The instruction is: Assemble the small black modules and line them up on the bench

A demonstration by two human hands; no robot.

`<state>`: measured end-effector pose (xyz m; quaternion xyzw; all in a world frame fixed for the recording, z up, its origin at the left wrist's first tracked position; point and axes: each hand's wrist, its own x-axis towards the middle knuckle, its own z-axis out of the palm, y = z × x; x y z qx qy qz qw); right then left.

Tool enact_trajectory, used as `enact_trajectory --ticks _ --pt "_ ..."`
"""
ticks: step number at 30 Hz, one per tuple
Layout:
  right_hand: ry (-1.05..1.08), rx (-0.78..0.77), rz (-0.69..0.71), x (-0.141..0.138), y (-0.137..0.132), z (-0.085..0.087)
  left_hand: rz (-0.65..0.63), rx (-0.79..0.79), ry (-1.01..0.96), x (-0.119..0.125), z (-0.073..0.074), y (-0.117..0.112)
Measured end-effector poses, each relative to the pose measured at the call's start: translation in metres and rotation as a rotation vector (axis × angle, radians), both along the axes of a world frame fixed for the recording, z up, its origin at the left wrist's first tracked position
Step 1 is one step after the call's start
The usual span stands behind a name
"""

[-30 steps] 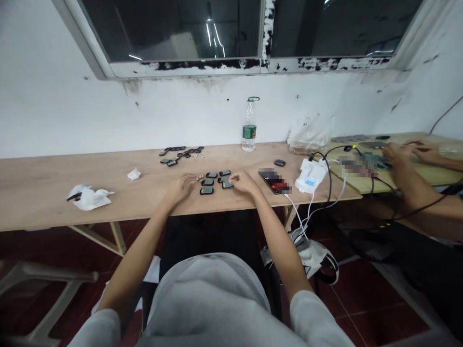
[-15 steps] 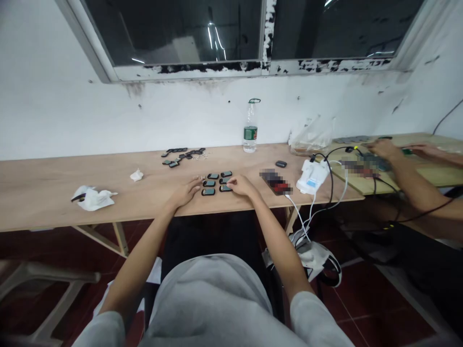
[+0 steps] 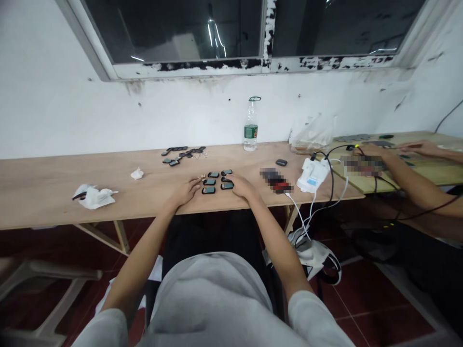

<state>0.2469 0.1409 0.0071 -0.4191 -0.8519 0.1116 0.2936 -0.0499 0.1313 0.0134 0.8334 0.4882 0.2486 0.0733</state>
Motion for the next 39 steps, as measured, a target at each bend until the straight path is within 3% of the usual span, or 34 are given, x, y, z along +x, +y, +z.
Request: enact_trajectory --ticks 6,11,17,24,34,39 --pt "-0.023 -0.001 -0.232 0.002 -0.008 0.012 0.017 -0.031 0.008 -0.001 -0.003 0.004" --pt "0.012 -0.005 -0.359 0.007 -0.007 0.012 0.009 -0.025 -0.031 -0.003 0.000 0.003" --pt "0.185 -0.024 -0.310 0.015 0.001 0.009 0.059 0.044 0.004 -0.005 0.001 0.002" --pt "0.235 -0.072 -0.239 0.022 0.002 0.009 0.079 0.049 0.032 0.000 0.007 -0.002" --pt "0.291 -0.046 -0.281 0.021 0.005 0.008 0.107 -0.003 -0.087 -0.006 0.016 -0.002" --pt "0.479 -0.088 -0.210 0.011 -0.001 0.017 0.055 0.126 -0.203 -0.001 0.022 -0.008"
